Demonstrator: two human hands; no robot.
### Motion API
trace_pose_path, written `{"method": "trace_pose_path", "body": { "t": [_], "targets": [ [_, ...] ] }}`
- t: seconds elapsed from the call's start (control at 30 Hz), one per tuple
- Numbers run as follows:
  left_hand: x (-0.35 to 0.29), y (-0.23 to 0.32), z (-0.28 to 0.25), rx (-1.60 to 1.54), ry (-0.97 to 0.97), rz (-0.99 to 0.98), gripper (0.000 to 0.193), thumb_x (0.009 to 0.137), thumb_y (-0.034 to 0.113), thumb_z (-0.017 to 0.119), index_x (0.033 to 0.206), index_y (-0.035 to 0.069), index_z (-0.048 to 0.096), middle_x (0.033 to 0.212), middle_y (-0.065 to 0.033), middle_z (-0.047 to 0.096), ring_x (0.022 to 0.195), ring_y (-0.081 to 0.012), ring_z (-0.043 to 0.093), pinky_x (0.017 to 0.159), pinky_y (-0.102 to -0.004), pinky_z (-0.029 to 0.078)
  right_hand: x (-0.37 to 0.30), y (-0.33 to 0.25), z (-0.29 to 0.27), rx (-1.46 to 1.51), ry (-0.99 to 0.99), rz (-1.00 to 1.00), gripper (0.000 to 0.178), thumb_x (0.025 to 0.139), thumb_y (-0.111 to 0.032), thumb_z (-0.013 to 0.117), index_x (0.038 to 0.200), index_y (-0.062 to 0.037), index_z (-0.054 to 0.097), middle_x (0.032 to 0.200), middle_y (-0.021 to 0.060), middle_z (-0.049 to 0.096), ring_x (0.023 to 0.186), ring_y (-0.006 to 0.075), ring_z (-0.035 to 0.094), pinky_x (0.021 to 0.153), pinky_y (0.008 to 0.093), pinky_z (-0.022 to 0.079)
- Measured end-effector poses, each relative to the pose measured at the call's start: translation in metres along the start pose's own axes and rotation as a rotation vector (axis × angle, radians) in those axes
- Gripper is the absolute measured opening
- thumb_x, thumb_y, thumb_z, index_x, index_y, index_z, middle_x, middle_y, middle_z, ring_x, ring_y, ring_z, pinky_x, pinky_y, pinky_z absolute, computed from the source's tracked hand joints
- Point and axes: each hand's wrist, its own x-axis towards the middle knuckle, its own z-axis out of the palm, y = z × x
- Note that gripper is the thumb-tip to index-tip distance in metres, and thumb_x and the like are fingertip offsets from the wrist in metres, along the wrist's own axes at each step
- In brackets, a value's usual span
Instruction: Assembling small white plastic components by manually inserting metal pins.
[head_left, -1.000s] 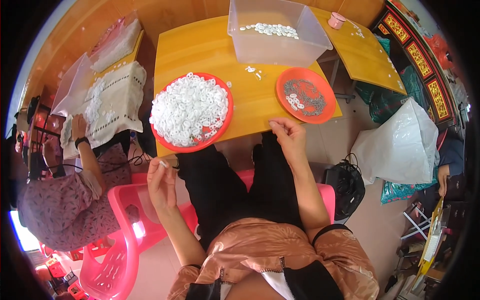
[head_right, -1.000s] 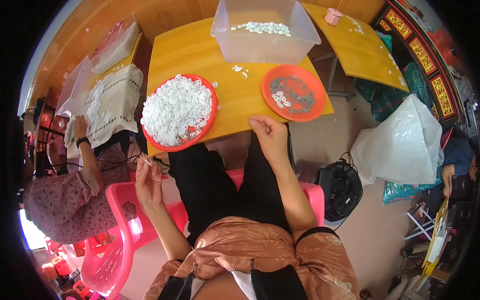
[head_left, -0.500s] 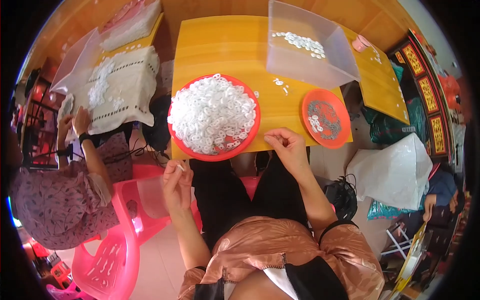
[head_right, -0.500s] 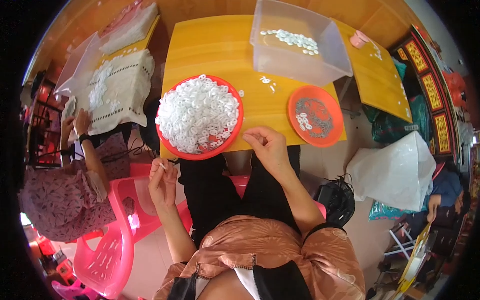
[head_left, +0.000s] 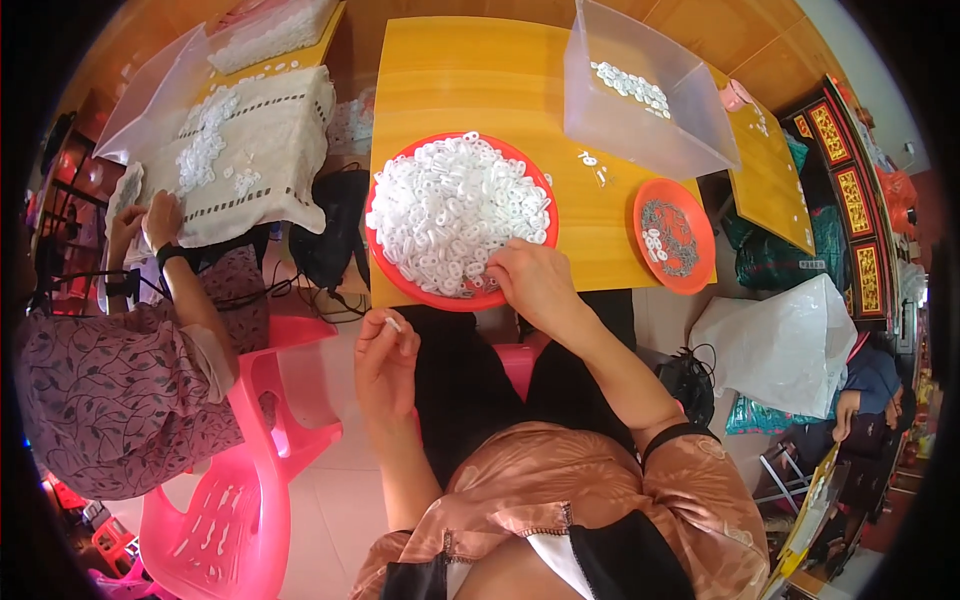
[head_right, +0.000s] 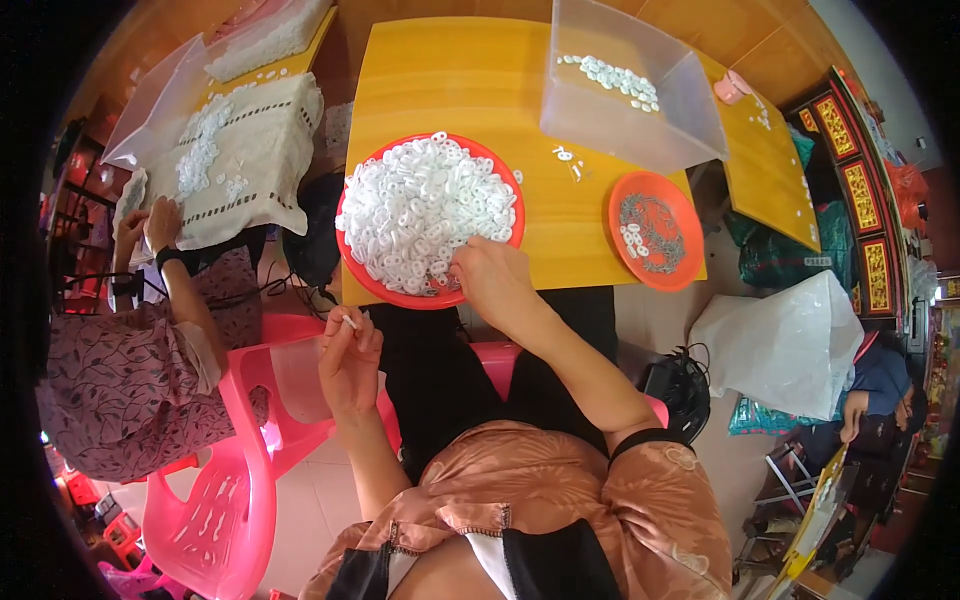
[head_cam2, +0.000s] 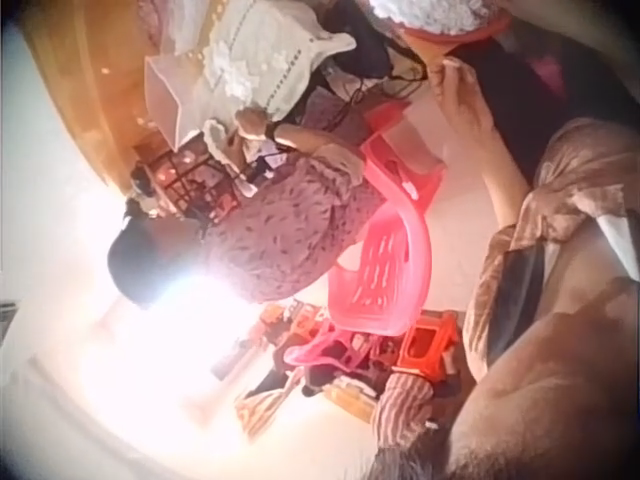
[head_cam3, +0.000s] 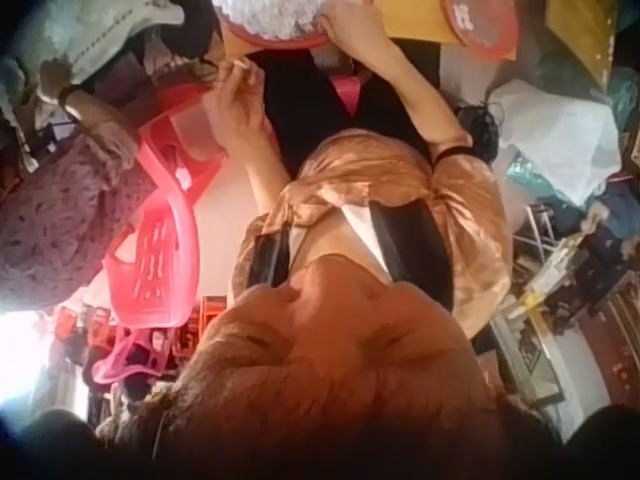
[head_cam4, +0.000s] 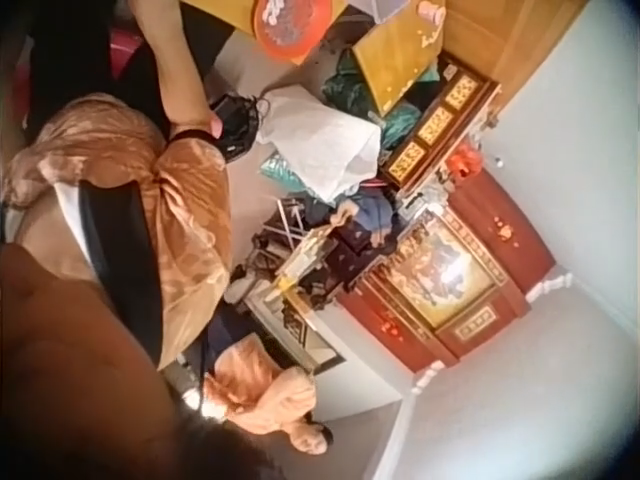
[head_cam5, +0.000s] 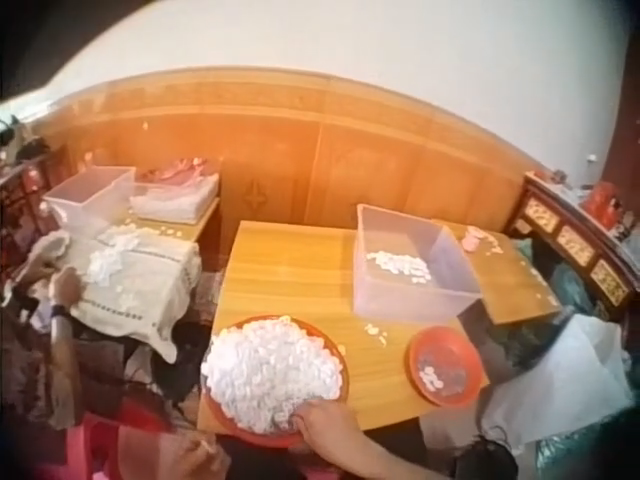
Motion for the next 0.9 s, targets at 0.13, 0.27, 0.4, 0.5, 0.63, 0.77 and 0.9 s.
{"method": "trace_pose_path", "body": {
  "t": [0.13,0.27,0.4,0.5,0.63,0.77,0.9],
  "targets": [
    [0.001,-0.001,-0.002,0.011,-0.013,-0.021,0.01,0.091,0.004,0.055,0.1,0.003,0.055,0.088,-0.0054,0.053,0.07,-0.0117,0.043,0.064,-0.0242,0.036,0.004,-0.001,0.005,-0.113,-0.062,-0.022,0.008,0.08,-0.011,0.063,0.079,-0.0049,0.067,0.078,0.012,0.06,0.074,0.0331,0.062,0.064,0.0433,0.048],
    [0.003,0.0,-0.003,0.007,0.002,-0.023,0.011,0.09,0.005,0.056,0.101,0.003,0.054,0.088,-0.005,0.053,0.07,-0.0117,0.044,0.064,-0.0239,0.037,0.005,0.004,0.007,-0.095,-0.032,-0.047,0.008,0.081,-0.01,0.06,0.078,-0.0045,0.066,0.078,0.0134,0.061,0.074,0.034,0.062,0.065,0.0443,0.048],
    [0.002,0.0,-0.005,-0.039,-0.018,-0.007,0.013,0.089,0.003,0.058,0.102,0.003,0.058,0.086,-0.004,0.059,0.071,-0.0112,0.049,0.063,-0.0241,0.039,0.003,0.011,0.008,-0.053,-0.014,-0.067,0.009,0.081,-0.009,0.059,0.078,-0.0036,0.065,0.08,0.0149,0.061,0.077,0.0352,0.062,0.067,0.045,0.049],
    [0.0,-0.002,-0.006,-0.032,-0.046,-0.006,0.012,0.09,0.004,0.058,0.102,0.004,0.057,0.087,-0.0033,0.059,0.071,-0.0105,0.049,0.063,-0.0236,0.039,0.003,0.014,0.01,-0.052,-0.011,-0.088,0.009,0.082,-0.008,0.057,0.079,-0.0021,0.064,0.083,0.0168,0.061,0.079,0.0368,0.062,0.068,0.0454,0.049],
    [-0.005,-0.006,-0.008,0.027,-0.029,0.005,0.011,0.09,0.005,0.058,0.101,0.004,0.057,0.087,-0.0032,0.059,0.071,-0.0098,0.05,0.063,-0.0234,0.039,0.002,0.014,0.016,-0.079,0.0,-0.101,0.009,0.082,-0.007,0.054,0.081,0.0012,0.059,0.085,0.0209,0.06,0.081,0.0396,0.061,0.071,0.0463,0.049],
    [-0.007,-0.011,-0.01,0.092,-0.048,0.012,0.014,0.091,0.006,0.057,0.104,0.006,0.054,0.088,-0.0028,0.057,0.071,-0.0098,0.049,0.064,-0.0231,0.04,0.008,0.019,0.02,-0.098,0.002,-0.148,0.01,0.082,-0.006,0.054,0.084,0.0031,0.056,0.087,0.0243,0.059,0.084,0.0411,0.06,0.073,0.0469,0.049],
    [-0.005,-0.018,-0.009,0.141,-0.057,0.014,0.017,0.09,0.007,0.058,0.106,0.007,0.053,0.087,-0.0018,0.057,0.071,-0.0097,0.05,0.064,-0.023,0.041,0.016,0.026,0.019,-0.177,0.01,-0.261,0.009,0.078,-0.007,0.058,0.081,0.0017,0.06,0.085,0.0225,0.062,0.076,0.0381,0.065,0.066,0.0441,0.054]
  ]
}}
